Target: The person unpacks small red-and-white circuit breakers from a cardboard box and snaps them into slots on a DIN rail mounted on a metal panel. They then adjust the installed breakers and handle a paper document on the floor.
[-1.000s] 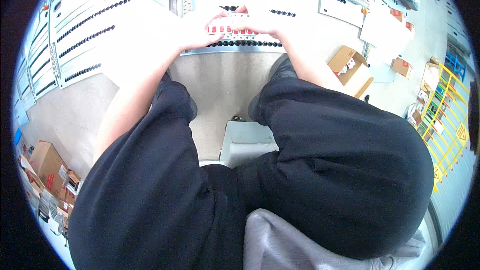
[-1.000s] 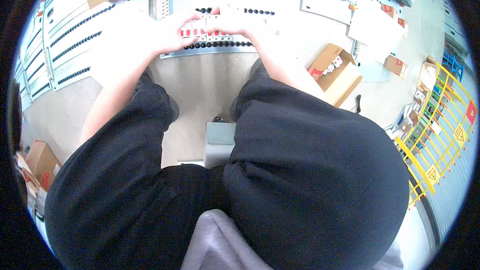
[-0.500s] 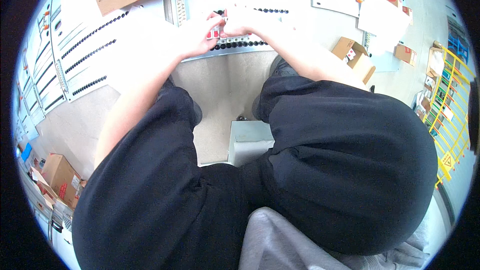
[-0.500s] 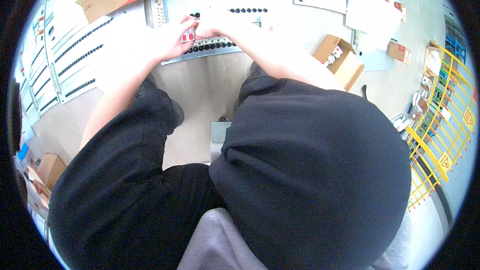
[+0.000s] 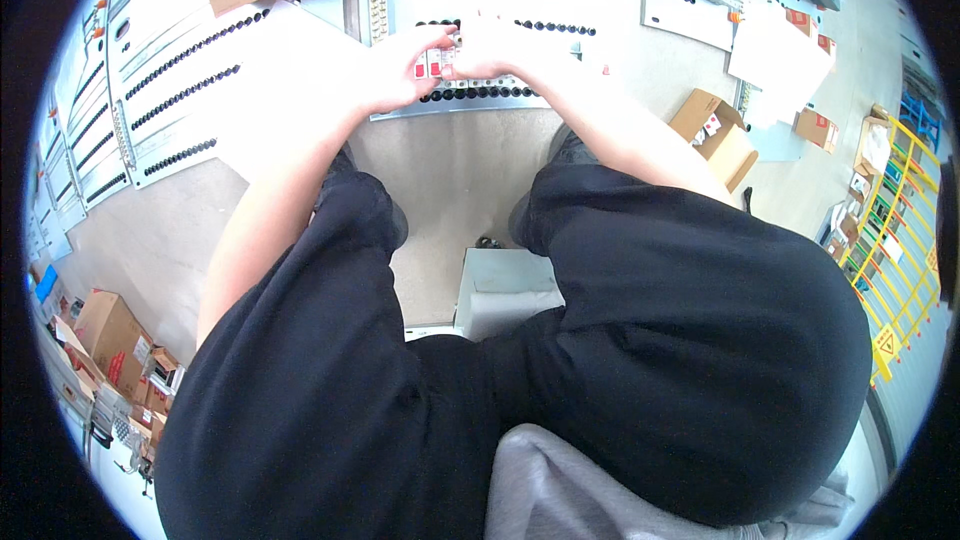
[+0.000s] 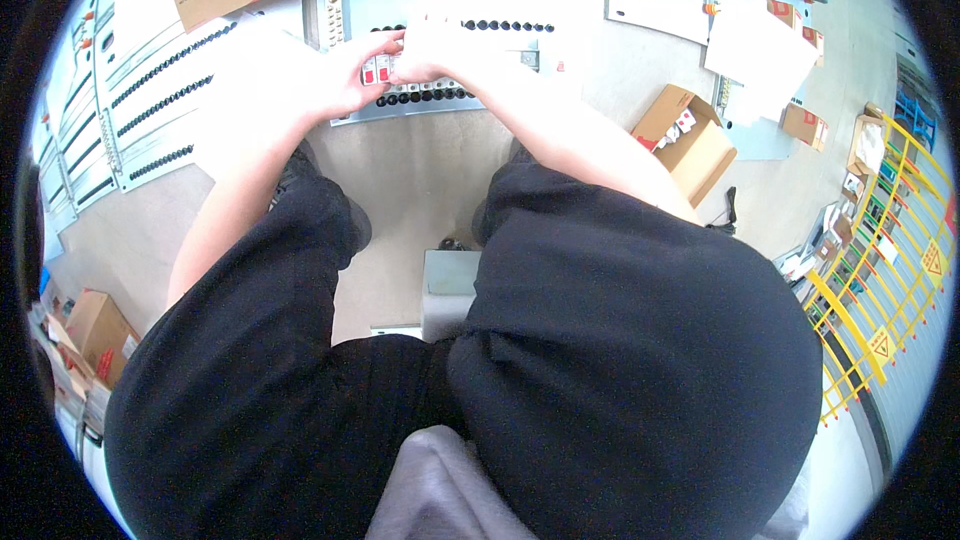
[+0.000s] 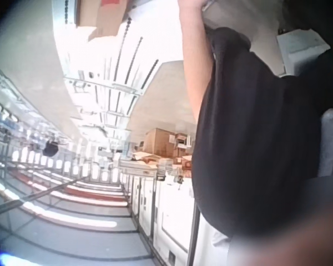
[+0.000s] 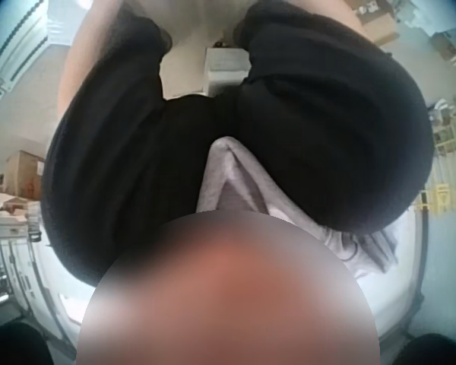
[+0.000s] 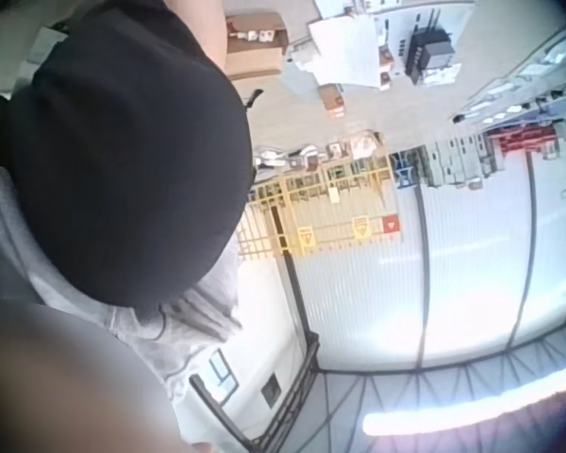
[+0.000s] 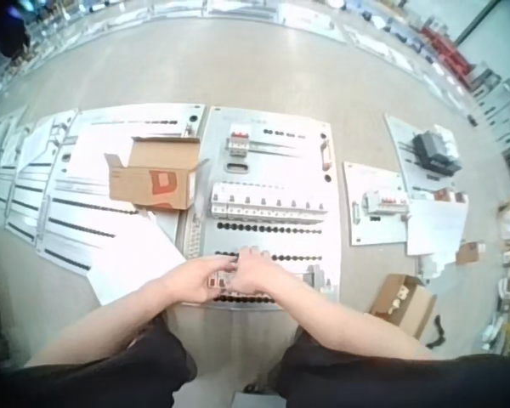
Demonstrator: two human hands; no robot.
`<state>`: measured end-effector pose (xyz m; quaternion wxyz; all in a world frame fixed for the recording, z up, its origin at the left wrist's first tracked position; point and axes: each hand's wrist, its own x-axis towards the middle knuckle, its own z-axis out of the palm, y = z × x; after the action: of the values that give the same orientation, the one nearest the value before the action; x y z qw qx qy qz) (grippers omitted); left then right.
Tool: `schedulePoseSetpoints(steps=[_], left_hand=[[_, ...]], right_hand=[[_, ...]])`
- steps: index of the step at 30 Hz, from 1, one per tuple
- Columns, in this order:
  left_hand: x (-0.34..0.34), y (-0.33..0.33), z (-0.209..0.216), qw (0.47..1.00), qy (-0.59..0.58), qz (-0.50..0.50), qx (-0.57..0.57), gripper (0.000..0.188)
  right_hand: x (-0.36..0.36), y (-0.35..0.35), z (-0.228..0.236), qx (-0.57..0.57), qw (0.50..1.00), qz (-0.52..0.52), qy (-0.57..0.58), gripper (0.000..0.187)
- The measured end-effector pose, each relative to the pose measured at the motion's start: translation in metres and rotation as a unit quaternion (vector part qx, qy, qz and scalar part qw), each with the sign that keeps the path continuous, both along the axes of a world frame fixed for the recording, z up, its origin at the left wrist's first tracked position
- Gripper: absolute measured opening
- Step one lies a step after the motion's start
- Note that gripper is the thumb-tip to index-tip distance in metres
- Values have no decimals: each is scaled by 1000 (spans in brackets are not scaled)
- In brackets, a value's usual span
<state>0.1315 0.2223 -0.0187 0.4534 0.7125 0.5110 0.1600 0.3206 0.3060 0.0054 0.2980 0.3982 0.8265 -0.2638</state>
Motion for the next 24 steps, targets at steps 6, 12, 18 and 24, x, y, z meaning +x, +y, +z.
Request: schedulePoseSetpoints(steps=[6, 12, 18, 24], left_hand=[[-1, -4, -2, 999, 9, 0, 32, 56], [2, -17, -4, 995, -41, 87, 30, 60], [-9, -22, -14, 995, -39, 64, 60, 58], [-17, -8, -3, 999, 0, 20, 44, 52]], right_hand=[[-5, 11, 6, -75, 997, -24, 15, 73], [24, 20, -41, -183, 976, -83, 78, 114], [0, 0, -19, -16, 999, -32, 23, 76], [-22, 2, -1, -92, 994, -43, 41, 59]])
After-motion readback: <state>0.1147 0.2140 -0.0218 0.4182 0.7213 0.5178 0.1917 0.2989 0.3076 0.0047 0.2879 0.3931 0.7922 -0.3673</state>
